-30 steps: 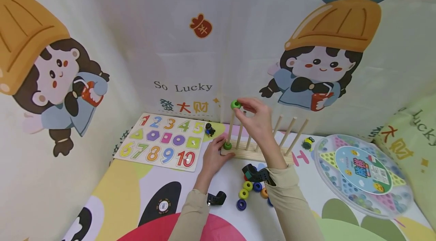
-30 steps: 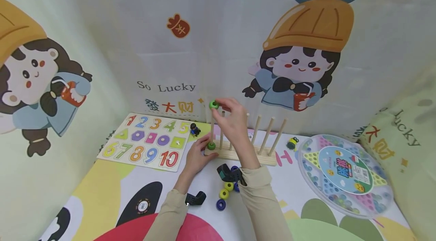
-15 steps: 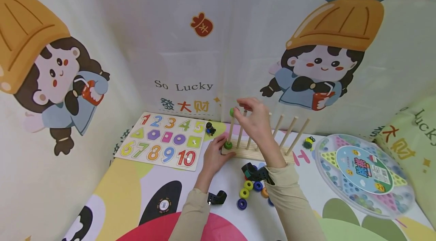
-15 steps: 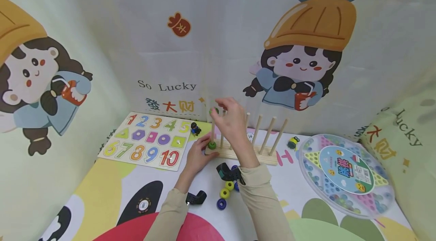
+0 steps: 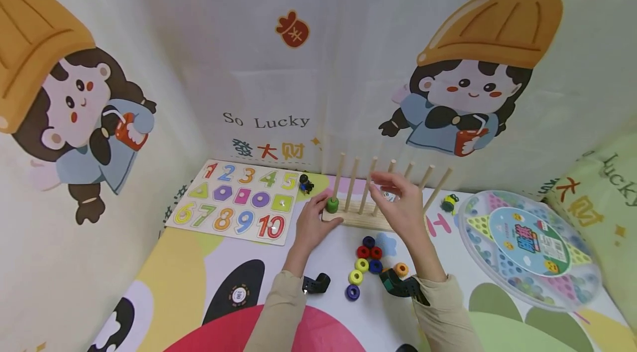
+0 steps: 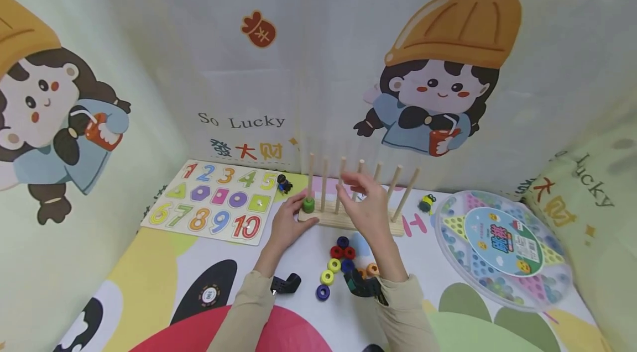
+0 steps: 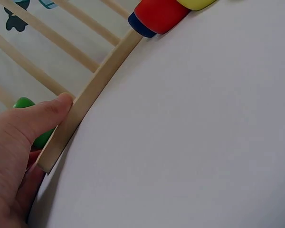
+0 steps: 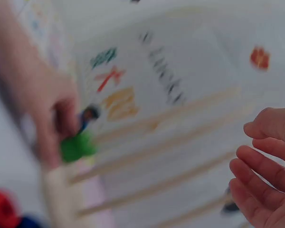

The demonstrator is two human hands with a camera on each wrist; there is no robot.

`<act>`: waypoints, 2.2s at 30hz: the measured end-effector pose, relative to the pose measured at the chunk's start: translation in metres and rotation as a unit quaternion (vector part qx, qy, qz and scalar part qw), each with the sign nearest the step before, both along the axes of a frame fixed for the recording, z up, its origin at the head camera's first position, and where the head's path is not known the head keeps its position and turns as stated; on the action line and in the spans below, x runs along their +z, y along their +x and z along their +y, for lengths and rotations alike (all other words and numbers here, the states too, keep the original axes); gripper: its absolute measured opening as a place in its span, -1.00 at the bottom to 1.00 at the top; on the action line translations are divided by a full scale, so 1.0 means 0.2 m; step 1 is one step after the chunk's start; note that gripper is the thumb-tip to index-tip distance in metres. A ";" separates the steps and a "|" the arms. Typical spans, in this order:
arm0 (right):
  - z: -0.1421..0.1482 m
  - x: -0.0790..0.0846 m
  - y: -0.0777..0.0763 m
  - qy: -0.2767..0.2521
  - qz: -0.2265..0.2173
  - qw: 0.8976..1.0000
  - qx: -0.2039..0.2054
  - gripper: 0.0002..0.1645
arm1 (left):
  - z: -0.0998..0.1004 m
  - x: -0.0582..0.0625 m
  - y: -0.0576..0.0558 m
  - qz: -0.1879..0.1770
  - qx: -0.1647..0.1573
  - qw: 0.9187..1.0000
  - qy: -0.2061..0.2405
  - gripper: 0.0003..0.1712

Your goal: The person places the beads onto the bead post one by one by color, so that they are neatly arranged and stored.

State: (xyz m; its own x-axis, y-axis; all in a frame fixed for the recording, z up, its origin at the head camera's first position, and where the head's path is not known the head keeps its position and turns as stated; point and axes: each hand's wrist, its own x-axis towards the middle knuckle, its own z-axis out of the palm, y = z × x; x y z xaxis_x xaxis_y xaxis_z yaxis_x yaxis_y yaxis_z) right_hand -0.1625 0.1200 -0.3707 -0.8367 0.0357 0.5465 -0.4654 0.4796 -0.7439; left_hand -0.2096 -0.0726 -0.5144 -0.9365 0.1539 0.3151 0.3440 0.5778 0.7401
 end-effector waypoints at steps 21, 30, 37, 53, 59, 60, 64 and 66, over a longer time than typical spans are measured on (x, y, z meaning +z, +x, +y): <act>0.17 -0.47 0.09 0.074 -0.247 0.962 0.086 -0.62 | 0.01 0.01 -0.01 -0.004 0.003 1.000 0.006 -0.23; 0.14 -0.51 0.11 0.082 -0.262 0.960 0.061 -0.69 | 0.01 0.01 0.00 -0.009 0.003 1.000 0.002 -0.24; 0.13 -0.52 0.12 0.073 -0.258 0.962 0.053 -0.68 | 0.01 0.01 0.01 0.001 -0.003 1.000 -0.004 -0.25; 0.08 -0.33 0.07 0.043 -0.111 0.992 0.037 -0.69 | 0.00 -0.01 0.00 -0.004 0.003 1.000 0.003 -0.25; 0.02 -0.20 0.03 -0.001 -0.008 1.000 0.028 -0.70 | 0.01 -0.01 0.01 -0.006 0.005 1.000 0.000 -0.24; 0.00 -0.16 0.03 -0.009 0.005 1.000 0.028 -0.70 | 0.01 -0.01 0.01 -0.009 0.005 1.000 -0.001 -0.23; -0.07 -0.01 0.05 -0.033 0.051 0.998 0.028 -0.72 | 0.00 -0.01 0.01 -0.013 0.006 1.000 -0.002 -0.22; -0.09 0.04 0.05 -0.045 0.070 0.996 0.023 -0.73 | 0.00 -0.01 0.01 -0.014 0.006 1.000 -0.001 -0.23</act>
